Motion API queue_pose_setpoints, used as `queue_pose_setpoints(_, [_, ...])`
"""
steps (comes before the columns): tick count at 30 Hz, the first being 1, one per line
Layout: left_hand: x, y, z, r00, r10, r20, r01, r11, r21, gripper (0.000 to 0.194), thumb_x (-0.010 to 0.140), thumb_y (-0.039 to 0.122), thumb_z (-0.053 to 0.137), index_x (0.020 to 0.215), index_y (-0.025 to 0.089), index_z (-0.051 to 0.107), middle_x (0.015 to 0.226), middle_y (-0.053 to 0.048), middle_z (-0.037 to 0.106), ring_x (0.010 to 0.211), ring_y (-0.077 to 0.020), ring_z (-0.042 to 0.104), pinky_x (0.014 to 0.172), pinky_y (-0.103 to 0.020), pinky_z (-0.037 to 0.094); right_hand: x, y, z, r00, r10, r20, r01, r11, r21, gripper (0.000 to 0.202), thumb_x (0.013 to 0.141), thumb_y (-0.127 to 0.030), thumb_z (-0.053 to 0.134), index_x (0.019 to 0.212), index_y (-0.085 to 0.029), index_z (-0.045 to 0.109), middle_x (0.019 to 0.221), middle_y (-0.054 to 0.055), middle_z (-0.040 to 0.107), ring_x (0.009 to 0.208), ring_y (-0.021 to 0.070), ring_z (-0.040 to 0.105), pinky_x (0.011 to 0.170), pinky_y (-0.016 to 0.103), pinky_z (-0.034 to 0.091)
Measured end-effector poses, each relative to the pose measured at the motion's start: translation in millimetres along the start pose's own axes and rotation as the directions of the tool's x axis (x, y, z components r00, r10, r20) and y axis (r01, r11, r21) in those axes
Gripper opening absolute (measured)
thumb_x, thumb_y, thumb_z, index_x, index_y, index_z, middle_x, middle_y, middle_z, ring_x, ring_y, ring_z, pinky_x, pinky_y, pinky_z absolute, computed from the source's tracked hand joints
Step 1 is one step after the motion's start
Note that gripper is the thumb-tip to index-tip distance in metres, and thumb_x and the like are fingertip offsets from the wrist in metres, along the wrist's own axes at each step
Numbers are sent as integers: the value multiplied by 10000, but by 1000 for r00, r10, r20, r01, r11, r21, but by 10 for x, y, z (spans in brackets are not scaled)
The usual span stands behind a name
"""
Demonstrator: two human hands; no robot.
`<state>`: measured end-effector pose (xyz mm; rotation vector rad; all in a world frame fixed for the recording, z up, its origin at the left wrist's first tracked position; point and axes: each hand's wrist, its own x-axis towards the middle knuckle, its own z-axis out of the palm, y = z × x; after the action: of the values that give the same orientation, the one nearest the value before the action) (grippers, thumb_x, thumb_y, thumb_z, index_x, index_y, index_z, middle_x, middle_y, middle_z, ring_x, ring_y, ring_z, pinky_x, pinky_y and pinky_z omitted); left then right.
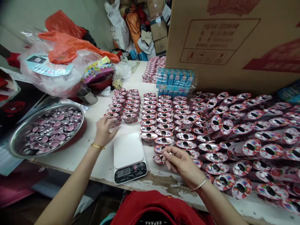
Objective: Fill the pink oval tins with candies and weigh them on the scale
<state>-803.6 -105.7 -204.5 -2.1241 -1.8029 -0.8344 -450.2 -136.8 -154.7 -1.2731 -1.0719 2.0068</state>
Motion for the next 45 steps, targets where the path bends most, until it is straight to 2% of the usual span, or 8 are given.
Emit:
queue_pose_setpoints(5, [-43,1006,213,922,291,255,-267,955,-126,261,841,358,589,1075,244,579,1316,-94,499,1233,-286,421,964,-484,359,-45,0,-67,999,26,-24,-22,987,158,303,688,-400,770,853,-168,665,740,29,622,569,65,476,509,175,357])
queue_pose_setpoints(10, [10,1293,455,932,231,279,-228,973,-45,54,857,232,556,860,209,604,1316,-80,519,1251,-276,419,976,-473,345,-67,31,-101,998,68,4,-68,983,171,308,676,-366,784,888,-168,681,713,38,647,558,61,483,553,177,399])
queue_pose_setpoints(16, [62,1192,-129,943,196,269,-152,973,-174,83,876,199,499,878,200,582,1175,-93,585,1103,-228,528,926,-435,382,-91,82,-83,999,47,20,-50,983,175,310,647,-402,795,809,-172,666,641,4,603,470,45,423,418,163,276])
queue_pose_setpoints(20, [-138,920,-400,946,121,299,-52,972,-228,56,871,220,523,871,197,574,1106,-84,589,1030,-207,557,880,-385,425,-71,145,-31,996,68,65,-77,986,150,298,656,-370,791,834,-161,676,666,24,641,523,68,483,492,191,378])
queue_pose_setpoints(26, [-463,738,-314,944,81,318,-5,973,-233,66,860,259,563,874,201,592,1095,-84,599,1018,-208,574,889,-378,444,-10,180,87,990,49,134,-60,995,78,319,665,-363,780,872,-146,672,769,51,674,614,97,571,562,222,432])
queue_pose_setpoints(31, [-583,723,-367,986,-116,117,149,931,-333,281,825,374,620,1034,198,555,1194,-105,561,1122,-227,529,964,-400,428,24,170,150,989,45,144,-50,998,38,334,663,-359,781,889,-144,661,803,60,688,675,107,601,612,222,456])
queue_pose_setpoints(38, [-1240,390,-198,813,-582,29,556,760,-337,249,883,398,510,940,163,571,920,-54,622,860,-154,589,823,-304,482,148,64,229,984,-31,174,68,975,-212,331,689,-402,749,878,-149,650,698,40,675,599,114,586,566,244,450])
queue_pose_setpoints(45, [-1610,347,-9,840,-542,-13,522,815,-253,184,875,322,512,954,167,575,954,-75,591,942,-182,564,869,-336,461,414,-236,616,946,-158,284,279,842,-462,247,723,-373,715,821,-157,645,559,-10,591,445,75,466,427,213,346])
